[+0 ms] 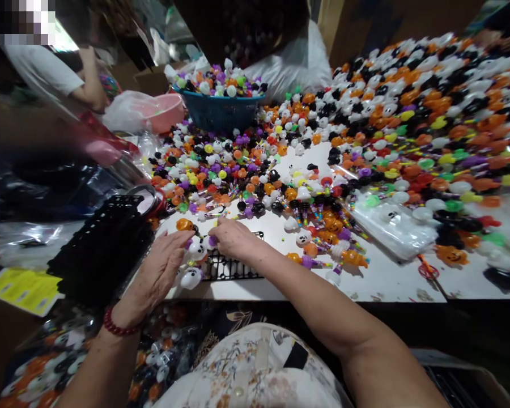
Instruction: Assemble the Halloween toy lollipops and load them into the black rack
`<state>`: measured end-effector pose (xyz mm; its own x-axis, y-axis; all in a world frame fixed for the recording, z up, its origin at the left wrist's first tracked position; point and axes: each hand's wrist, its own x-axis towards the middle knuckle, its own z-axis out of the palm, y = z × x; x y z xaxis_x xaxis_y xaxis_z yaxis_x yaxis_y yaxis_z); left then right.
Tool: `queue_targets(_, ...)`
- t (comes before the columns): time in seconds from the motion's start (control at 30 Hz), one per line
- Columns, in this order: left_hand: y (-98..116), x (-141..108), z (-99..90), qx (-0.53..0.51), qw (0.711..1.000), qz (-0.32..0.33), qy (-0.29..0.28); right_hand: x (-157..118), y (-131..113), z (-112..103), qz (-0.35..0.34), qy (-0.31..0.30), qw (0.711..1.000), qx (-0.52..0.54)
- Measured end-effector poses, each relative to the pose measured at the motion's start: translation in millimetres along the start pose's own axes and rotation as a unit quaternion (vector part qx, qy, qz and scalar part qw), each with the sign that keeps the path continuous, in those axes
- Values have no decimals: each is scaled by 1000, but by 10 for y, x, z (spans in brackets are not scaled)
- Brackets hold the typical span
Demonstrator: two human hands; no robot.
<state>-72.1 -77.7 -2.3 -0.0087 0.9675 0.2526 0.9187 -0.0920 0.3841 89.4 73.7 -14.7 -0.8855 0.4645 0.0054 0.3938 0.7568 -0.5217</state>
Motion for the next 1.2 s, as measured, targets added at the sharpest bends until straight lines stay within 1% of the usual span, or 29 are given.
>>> queue_targets(0.07, -7, 1, 15, -4, 1000, 2, -7, 56, -69, -20, 2, 5, 1000, 21)
queue_targets(0.17, -9, 17, 35, -9, 1000, 4, -18, 129, -150, -29, 23, 24, 996, 89)
queue_targets(0.3, -27, 42, 68, 2, 999, 5, -41, 160, -206, 15, 14, 41, 991, 130)
queue_targets(0.47, -142, 61, 137, 26, 999, 1, -31, 132, -274, 157, 44, 61, 970, 230)
queue_targets(0.6, -218, 119, 190, 40, 999, -2, -27, 83, -280, 201, 62, 77, 964, 248)
queue_targets(0.67, -220, 143, 197, 49, 998, -6, -27, -68, -224, 145, 41, 106, 967, 229)
queue_targets(0.7, -215, 148, 196, 52, 998, -7, -27, -197, -177, 98, 24, 126, 970, 207)
queue_targets(0.77, -201, 146, 191, 51, 998, -9, -27, -555, -42, -22, 7, 161, 978, 130)
queue_targets(0.8, -194, 141, 188, 48, 998, -10, -25, -769, 43, -86, 21, 172, 982, 80)
queue_targets(0.87, -181, 130, 180, 42, 999, -15, -26, -1207, 235, -193, 88, 172, 981, -19)
queue_targets(0.93, -164, 124, 168, 36, 999, -18, -25, -1580, 422, -247, 150, 141, 974, -98)
queue_targets(0.97, -151, 124, 159, 34, 999, -18, -24, -1719, 502, -248, 176, 119, 968, -137)
queue_targets(1.0, -136, 125, 147, 34, 999, -17, -22, -1823, 570, -233, 201, 93, 959, -175)
queue_targets(1.07, -97, 130, 116, 36, 999, -12, -15, -1925, 667, -171, 232, 44, 943, -236)
queue_targets(1.13, -49, 131, 80, 35, 999, -2, -10, -1916, 713, -100, 246, 6, 934, -258)
queue_targets(1.2, -4, 128, 45, 33, 999, 5, -5, -1838, 703, -50, 244, -3, 938, -245)
